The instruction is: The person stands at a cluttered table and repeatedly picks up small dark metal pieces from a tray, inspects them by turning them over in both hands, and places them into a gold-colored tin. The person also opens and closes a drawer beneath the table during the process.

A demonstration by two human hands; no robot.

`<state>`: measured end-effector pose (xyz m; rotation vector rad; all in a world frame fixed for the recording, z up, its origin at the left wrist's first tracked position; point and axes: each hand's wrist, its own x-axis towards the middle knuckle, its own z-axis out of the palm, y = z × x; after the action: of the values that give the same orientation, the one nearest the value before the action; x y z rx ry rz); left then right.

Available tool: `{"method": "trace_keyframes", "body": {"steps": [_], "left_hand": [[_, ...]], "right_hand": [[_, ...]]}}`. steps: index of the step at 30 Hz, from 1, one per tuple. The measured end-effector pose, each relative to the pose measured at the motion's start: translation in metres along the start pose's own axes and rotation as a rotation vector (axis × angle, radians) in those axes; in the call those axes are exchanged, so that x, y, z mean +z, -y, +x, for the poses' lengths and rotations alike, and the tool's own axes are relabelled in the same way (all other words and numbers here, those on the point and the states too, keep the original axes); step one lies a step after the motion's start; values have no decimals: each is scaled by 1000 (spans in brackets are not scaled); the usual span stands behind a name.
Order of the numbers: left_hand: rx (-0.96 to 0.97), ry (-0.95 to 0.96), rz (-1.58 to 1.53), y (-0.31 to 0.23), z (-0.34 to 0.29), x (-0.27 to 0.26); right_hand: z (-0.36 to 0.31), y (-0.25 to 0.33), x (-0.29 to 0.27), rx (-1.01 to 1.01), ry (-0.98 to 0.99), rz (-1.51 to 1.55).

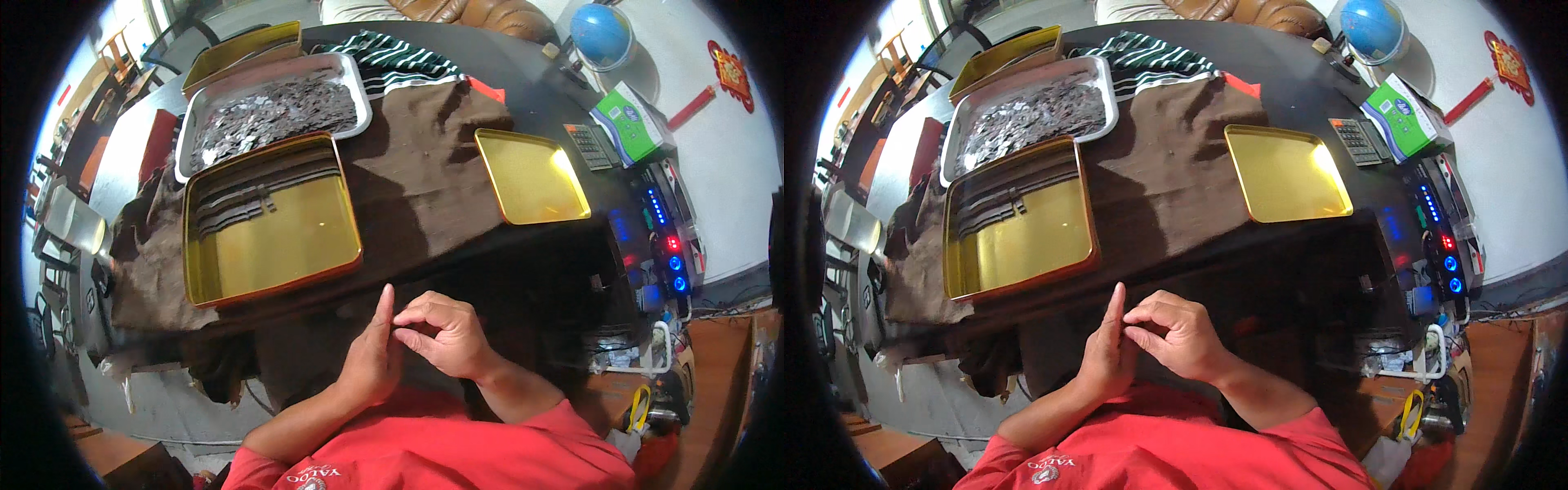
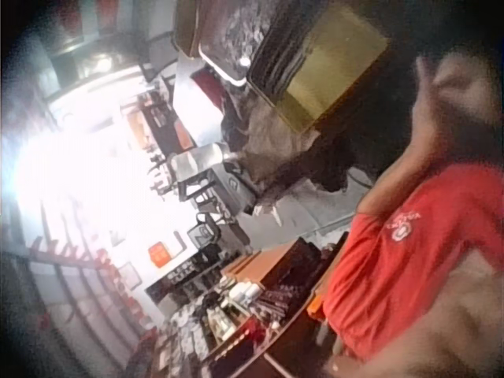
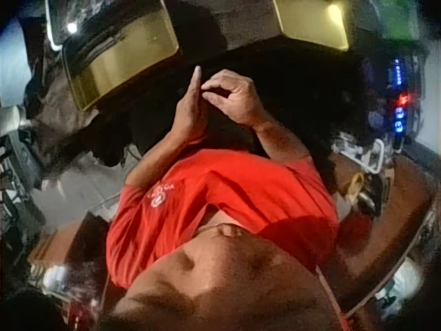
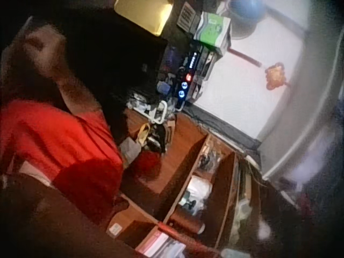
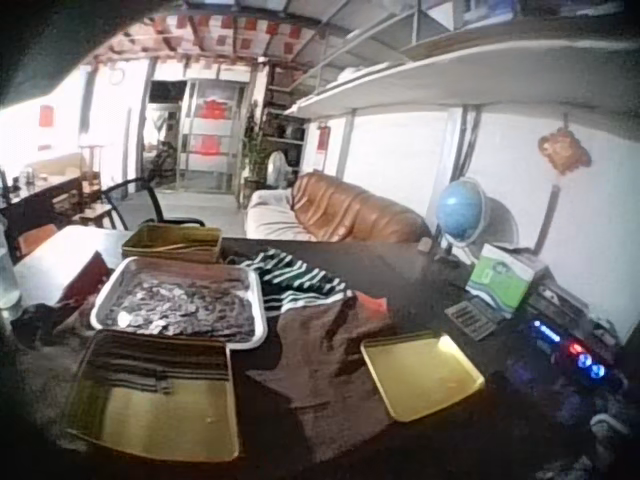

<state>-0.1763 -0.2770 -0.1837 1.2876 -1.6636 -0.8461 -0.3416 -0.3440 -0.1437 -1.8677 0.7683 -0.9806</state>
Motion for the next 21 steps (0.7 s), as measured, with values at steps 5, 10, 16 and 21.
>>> {"method": "trace_keyframes", "body": {"steps": [5,10,16,21], "left_hand": [[-159,88,-274,-3,6,8],[-169,124,-485,5,7,7],[-375,71,-490,12,-5,0],[-416,5,-455,16,-14,-6]], "right_hand": [[10,4,-26,36,99,-35],[53,4,-107,132,6,-114],[189,-46,-237,329,15,-402],[235,-105,-243,516,198,-294]]}}
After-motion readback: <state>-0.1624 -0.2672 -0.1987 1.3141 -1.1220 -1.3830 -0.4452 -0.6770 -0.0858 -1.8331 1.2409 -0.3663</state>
